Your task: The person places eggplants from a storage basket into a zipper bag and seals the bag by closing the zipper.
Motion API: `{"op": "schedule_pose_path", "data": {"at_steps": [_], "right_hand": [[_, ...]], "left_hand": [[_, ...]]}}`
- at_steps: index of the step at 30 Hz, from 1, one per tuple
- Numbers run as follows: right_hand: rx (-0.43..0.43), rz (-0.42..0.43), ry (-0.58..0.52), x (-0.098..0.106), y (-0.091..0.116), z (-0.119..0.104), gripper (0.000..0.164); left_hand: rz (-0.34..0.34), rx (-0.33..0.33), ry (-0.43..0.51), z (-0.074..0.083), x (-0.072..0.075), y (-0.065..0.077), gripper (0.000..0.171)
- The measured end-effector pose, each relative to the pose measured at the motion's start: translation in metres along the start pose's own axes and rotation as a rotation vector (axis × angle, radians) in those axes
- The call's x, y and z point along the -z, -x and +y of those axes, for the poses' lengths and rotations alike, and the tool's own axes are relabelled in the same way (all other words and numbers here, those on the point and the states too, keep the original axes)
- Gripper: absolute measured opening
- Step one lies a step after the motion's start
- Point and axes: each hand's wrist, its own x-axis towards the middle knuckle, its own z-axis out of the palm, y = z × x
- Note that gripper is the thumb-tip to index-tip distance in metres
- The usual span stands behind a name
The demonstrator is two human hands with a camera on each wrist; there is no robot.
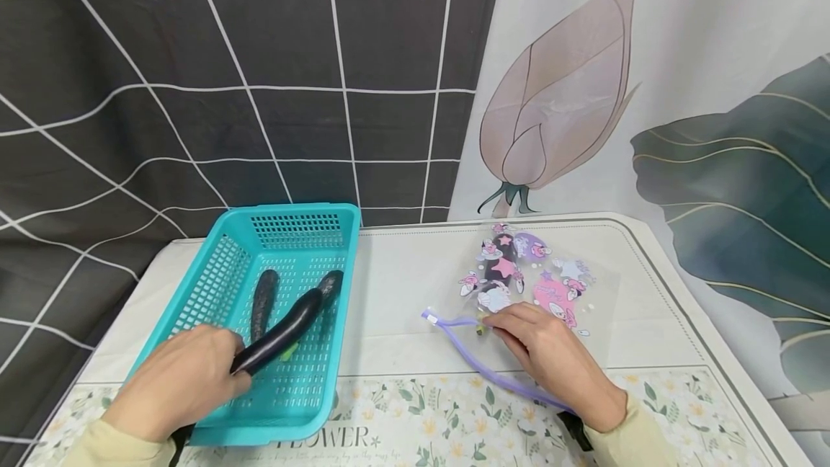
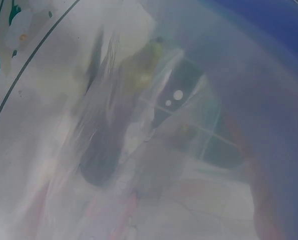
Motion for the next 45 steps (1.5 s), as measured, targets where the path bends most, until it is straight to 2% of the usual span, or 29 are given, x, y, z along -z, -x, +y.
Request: {"op": "schedule_pose_path", "data": {"at_steps": [16,25,45], "right_hand": [[-0.001,0.004,-0.005,0.000,-0.001,-0.001,0.028],[0.003,0.007,-0.005,0.001,-0.001,-0.001,0.029],[0.006,0.005,0.002,0.001,0.000,0.000,0.028]], "left_hand": [[0.053,-0.015,-0.030,0.004,0.001,0.007,0.023],[0.052,-0.022,-0.036,0.008,0.004,0.008,0.022],[0.117,-0.043,-0.045,0.022,0.003,0.014,0.015]]}}
